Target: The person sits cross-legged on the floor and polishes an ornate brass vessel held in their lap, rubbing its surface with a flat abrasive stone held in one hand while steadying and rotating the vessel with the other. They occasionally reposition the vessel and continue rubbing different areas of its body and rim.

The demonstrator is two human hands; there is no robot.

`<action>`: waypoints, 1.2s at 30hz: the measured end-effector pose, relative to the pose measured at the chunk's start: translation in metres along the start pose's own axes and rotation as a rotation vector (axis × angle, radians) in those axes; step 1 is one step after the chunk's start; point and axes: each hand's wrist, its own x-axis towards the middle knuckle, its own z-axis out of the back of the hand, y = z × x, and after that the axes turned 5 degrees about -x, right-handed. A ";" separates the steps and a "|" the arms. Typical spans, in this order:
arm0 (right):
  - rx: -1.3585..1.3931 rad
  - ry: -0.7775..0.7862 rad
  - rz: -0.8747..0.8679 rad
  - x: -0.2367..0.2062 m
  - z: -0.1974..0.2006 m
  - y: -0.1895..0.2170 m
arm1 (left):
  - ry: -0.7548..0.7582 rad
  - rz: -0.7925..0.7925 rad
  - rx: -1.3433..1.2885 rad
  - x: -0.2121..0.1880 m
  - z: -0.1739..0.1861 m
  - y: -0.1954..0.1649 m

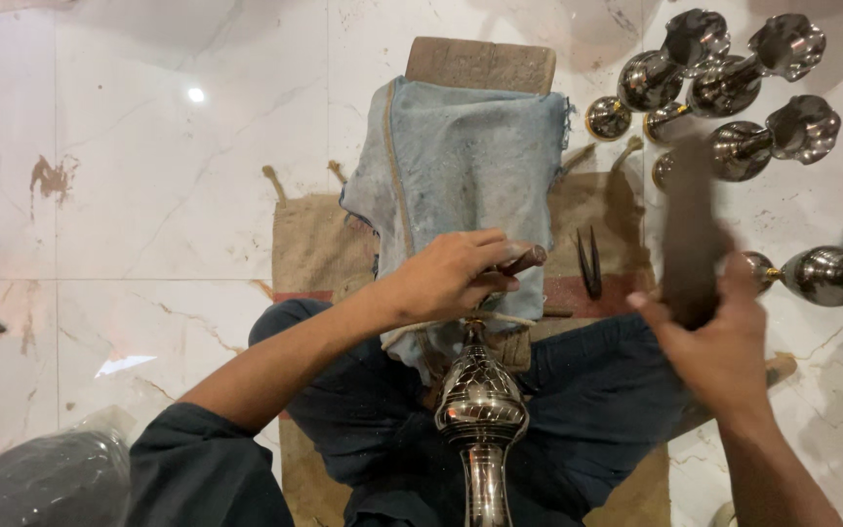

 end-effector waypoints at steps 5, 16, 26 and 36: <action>-0.782 0.229 0.203 -0.004 0.005 -0.004 | 0.078 0.042 0.001 0.001 0.001 0.001; -0.567 0.120 0.317 0.013 0.028 0.022 | -0.121 0.062 -0.068 -0.014 -0.010 -0.009; -0.448 -0.047 0.554 0.026 0.032 0.073 | -0.601 0.241 -0.125 -0.056 -0.040 -0.002; -0.443 0.345 0.422 0.059 0.027 0.109 | -0.736 0.252 -0.147 -0.062 -0.053 0.006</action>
